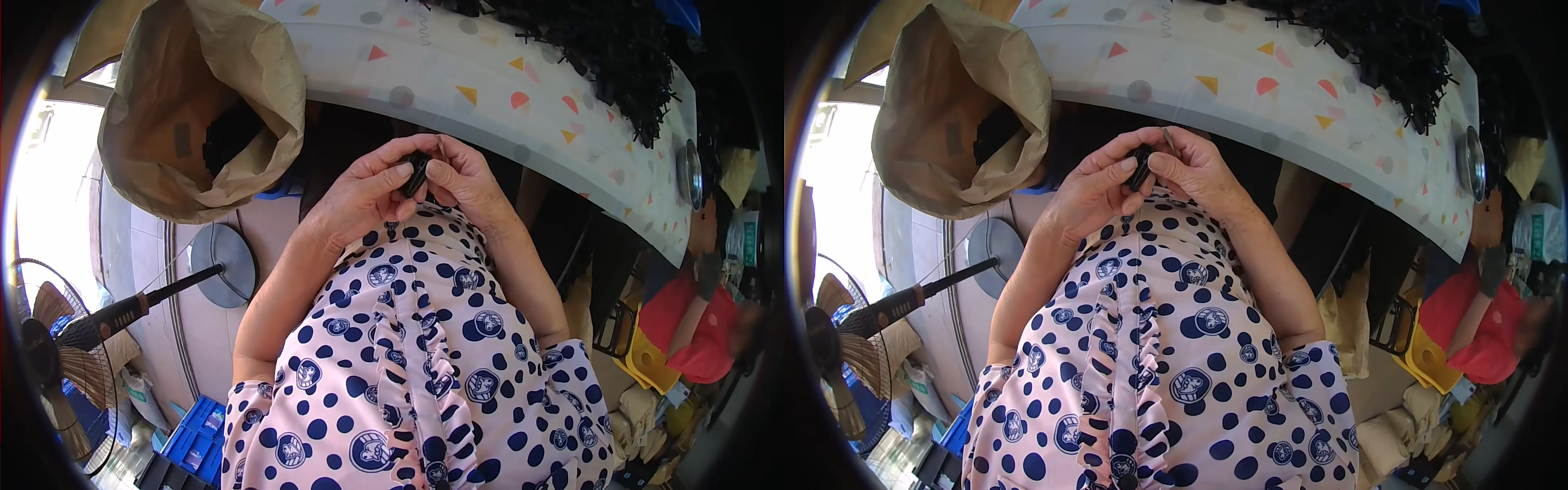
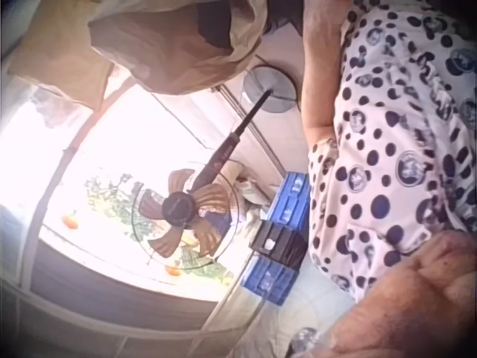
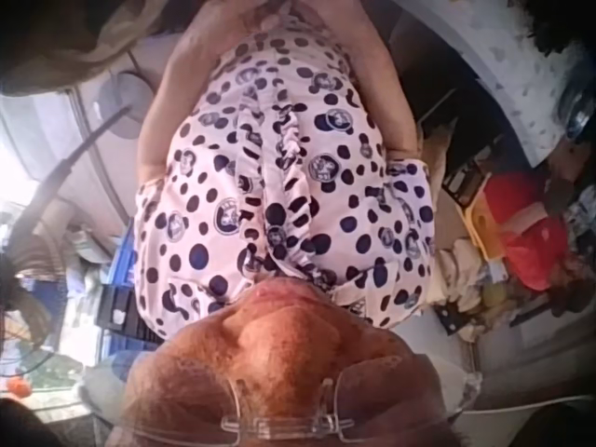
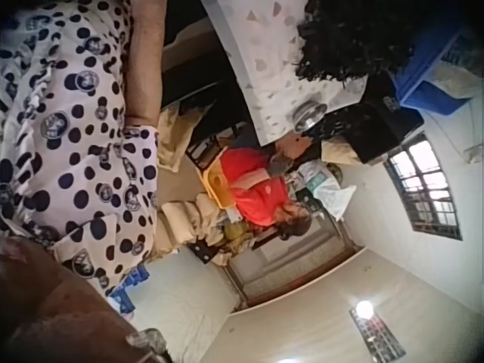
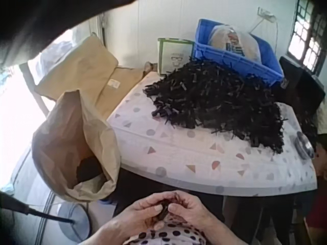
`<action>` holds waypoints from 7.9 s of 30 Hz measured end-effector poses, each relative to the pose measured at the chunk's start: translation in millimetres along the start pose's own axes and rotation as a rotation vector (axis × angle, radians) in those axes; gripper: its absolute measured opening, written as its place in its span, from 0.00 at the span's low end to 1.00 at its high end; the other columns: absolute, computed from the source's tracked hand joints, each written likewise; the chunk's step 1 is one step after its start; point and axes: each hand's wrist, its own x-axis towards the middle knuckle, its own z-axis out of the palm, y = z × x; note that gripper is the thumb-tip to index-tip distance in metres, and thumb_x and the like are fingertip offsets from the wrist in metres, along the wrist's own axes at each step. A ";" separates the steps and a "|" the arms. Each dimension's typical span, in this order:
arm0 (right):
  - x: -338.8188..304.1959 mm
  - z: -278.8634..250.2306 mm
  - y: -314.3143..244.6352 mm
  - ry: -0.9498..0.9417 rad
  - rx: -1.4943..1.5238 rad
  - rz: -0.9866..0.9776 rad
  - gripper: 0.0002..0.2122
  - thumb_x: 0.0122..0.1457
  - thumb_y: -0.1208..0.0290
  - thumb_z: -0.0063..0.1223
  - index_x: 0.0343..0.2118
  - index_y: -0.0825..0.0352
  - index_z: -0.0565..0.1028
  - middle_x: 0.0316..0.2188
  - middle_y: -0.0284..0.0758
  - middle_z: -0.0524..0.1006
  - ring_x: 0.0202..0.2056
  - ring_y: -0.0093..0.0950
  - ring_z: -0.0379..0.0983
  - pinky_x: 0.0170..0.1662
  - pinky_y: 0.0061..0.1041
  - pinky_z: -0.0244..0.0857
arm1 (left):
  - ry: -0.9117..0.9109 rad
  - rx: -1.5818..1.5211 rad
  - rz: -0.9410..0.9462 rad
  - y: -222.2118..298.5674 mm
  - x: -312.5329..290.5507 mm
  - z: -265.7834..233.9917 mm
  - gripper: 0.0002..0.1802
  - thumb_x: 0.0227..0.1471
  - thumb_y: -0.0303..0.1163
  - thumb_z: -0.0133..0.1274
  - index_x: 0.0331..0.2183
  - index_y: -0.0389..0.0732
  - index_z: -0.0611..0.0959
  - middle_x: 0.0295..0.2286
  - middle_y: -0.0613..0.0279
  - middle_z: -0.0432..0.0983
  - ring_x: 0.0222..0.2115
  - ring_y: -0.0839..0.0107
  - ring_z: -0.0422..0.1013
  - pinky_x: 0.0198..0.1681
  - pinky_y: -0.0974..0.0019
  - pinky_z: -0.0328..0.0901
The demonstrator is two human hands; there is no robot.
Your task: Assembling small black plastic components by snapping them together at a workspace.
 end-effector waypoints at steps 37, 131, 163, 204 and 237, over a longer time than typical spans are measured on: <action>-0.4 39.6 3.7 0.188 -0.132 0.034 0.12 0.66 0.70 0.35 0.51 0.62 0.65 0.15 0.22 0.61 0.13 0.12 0.53 0.15 0.12 0.48 | 0.496 1.312 0.539 -11.8 -0.3 26.8 0.20 0.50 0.17 0.46 0.47 0.39 0.75 0.34 0.51 0.76 0.31 0.59 0.74 0.36 0.67 0.68; -2.2 16.4 17.4 0.206 -0.175 -0.163 0.10 0.66 0.67 0.40 0.44 0.66 0.67 0.23 0.27 0.68 0.15 0.12 0.56 0.17 0.11 0.49 | 0.367 0.596 0.410 -7.0 9.9 7.7 0.16 0.52 0.21 0.47 0.43 0.42 0.67 0.29 0.59 0.74 0.24 0.68 0.71 0.29 0.67 0.66; 6.8 11.2 12.9 0.275 -0.238 -0.181 0.11 0.62 0.67 0.48 0.42 0.70 0.72 0.26 0.28 0.72 0.23 0.13 0.65 0.28 0.12 0.63 | 0.274 1.142 0.292 -5.8 7.7 20.6 0.20 0.56 0.20 0.42 0.51 0.40 0.71 0.36 0.64 0.75 0.34 0.78 0.72 0.35 0.74 0.68; 85.3 -160.9 -125.5 0.834 -1.524 -0.619 0.10 0.57 0.69 0.50 0.41 0.63 0.74 0.25 0.40 0.77 0.26 0.35 0.75 0.29 0.29 0.66 | 1.037 1.695 0.357 119.6 -83.7 -81.3 0.20 0.56 0.22 0.42 0.50 0.46 0.71 0.38 0.46 0.75 0.38 0.56 0.74 0.41 0.63 0.66; 51.1 17.0 -52.3 0.187 0.114 -0.028 0.05 0.60 0.68 0.51 0.29 0.60 0.70 0.16 0.22 0.63 0.13 0.11 0.52 0.15 0.13 0.45 | 0.366 1.122 0.417 45.2 7.0 28.7 0.42 0.46 0.21 0.58 0.60 0.42 0.55 0.49 0.52 0.65 0.35 0.73 0.71 0.36 0.73 0.67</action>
